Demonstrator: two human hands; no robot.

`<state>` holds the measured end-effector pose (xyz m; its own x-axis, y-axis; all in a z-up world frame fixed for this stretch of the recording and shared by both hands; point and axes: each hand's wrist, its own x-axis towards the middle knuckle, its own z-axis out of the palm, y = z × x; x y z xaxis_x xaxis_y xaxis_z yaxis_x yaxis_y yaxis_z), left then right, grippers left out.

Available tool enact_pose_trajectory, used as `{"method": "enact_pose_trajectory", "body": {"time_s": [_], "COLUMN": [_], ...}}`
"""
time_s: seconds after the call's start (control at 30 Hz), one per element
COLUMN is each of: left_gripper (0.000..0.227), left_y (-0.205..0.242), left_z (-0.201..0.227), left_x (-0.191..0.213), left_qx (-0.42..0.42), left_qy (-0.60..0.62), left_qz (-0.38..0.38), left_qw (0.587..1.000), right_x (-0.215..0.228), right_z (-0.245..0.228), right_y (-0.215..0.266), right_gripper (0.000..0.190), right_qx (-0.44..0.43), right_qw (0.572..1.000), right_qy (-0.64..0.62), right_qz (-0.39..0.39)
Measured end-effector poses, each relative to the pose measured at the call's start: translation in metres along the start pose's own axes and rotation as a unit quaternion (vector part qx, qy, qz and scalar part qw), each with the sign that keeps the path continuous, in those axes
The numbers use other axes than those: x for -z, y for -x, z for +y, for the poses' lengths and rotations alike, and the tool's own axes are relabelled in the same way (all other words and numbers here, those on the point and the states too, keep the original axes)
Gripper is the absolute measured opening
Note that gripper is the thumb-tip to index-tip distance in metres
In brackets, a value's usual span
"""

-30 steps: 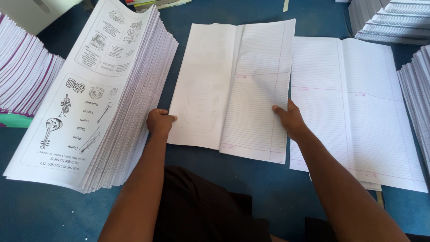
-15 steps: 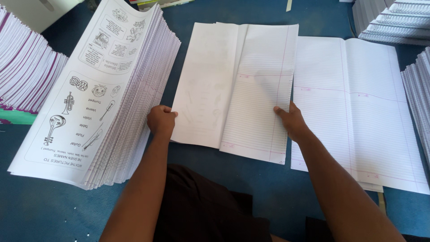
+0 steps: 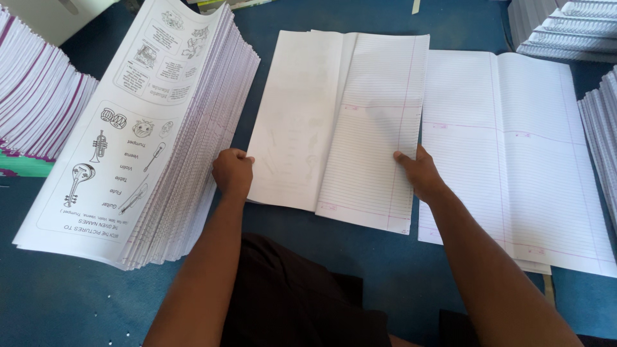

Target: The person inserts printed sheets into lined notebook covers, then places the assembled units into a growing stack on the left. The person repeats this process multiple times, handling printed sheets and notebook covers by hand.

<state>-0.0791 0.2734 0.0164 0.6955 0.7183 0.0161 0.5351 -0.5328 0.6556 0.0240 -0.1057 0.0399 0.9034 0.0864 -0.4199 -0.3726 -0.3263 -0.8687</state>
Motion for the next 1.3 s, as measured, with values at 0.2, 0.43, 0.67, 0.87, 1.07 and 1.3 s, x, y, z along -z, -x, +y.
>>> {"method": "enact_pose_trajectory", "body": {"time_s": [0.2, 0.43, 0.67, 0.87, 1.07, 1.3], "left_gripper": [0.016, 0.014, 0.015, 0.020, 0.026, 0.030], "left_y": [0.003, 0.013, 0.011, 0.010, 0.010, 0.007], "left_z": [0.007, 0.019, 0.021, 0.018, 0.020, 0.014], "left_x": [0.006, 0.013, 0.012, 0.017, 0.019, 0.016], "left_qx": [-0.008, -0.053, 0.013, 0.061, 0.069, 0.054], "left_qy": [0.006, -0.055, 0.041, 0.032, 0.010, 0.028], "left_qz": [0.014, 0.064, -0.001, -0.035, -0.038, -0.029], "left_qw": [1.000, 0.995, 0.999, 0.997, 0.997, 0.998], "right_x": [-0.002, 0.000, 0.003, 0.006, 0.014, 0.016], "right_z": [-0.001, 0.001, 0.003, -0.012, -0.029, -0.032], "right_y": [0.001, -0.002, -0.002, -0.008, -0.016, -0.014], "right_gripper": [0.061, 0.062, 0.058, 0.058, 0.056, 0.057], "right_qx": [-0.016, -0.004, 0.007, 0.007, 0.019, 0.013], "right_qw": [1.000, 1.000, 0.999, 0.999, 1.000, 1.000], "right_qy": [0.009, -0.001, -0.034, -0.036, -0.010, -0.014], "right_qz": [0.011, 0.005, 0.009, 0.005, -0.011, -0.025]}}
